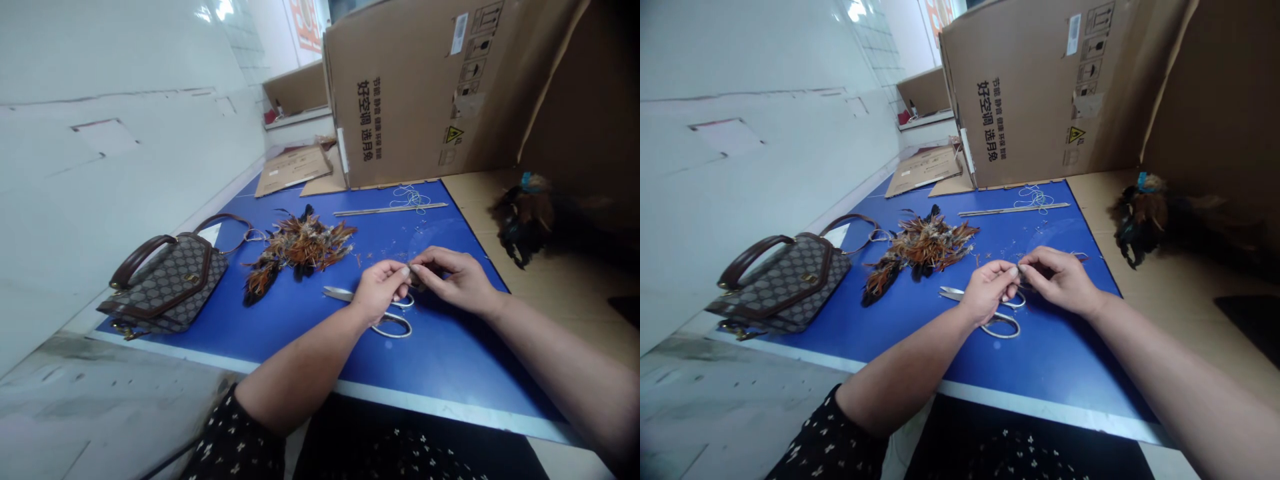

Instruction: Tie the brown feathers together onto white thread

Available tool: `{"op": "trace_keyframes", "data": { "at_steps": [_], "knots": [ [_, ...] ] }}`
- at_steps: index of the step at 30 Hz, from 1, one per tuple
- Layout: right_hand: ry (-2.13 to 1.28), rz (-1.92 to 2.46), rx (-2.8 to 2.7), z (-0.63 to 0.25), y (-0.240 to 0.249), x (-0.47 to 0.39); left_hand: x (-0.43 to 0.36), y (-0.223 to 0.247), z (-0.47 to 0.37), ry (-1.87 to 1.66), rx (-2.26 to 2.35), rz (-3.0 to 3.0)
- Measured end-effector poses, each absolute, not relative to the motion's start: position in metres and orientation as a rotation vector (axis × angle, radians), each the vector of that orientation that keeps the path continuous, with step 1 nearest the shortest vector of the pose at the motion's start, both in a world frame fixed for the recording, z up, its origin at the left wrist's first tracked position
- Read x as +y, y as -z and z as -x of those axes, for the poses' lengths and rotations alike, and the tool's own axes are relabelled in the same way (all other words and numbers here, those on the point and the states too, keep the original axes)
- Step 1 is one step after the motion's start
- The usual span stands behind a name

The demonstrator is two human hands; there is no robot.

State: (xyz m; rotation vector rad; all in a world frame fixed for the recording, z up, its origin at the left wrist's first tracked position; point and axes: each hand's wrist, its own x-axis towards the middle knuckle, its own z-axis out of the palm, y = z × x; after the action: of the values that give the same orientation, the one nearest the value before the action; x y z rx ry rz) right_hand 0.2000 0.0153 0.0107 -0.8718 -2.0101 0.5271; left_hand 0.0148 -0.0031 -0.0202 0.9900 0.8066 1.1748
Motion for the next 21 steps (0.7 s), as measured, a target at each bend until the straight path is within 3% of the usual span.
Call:
{"op": "trace_keyframes", "data": {
  "at_steps": [17,21],
  "knots": [
    [-0.492,0.737,-2.033,-0.201,-0.011,0.018,-0.006,0.019,-0.015,-1.16,0.874,-1.084],
    [-0.487,0.729,-2.042,-0.203,-0.012,0.019,-0.005,0.018,-0.01,-1.353,1.062,-1.423]
  ]
}}
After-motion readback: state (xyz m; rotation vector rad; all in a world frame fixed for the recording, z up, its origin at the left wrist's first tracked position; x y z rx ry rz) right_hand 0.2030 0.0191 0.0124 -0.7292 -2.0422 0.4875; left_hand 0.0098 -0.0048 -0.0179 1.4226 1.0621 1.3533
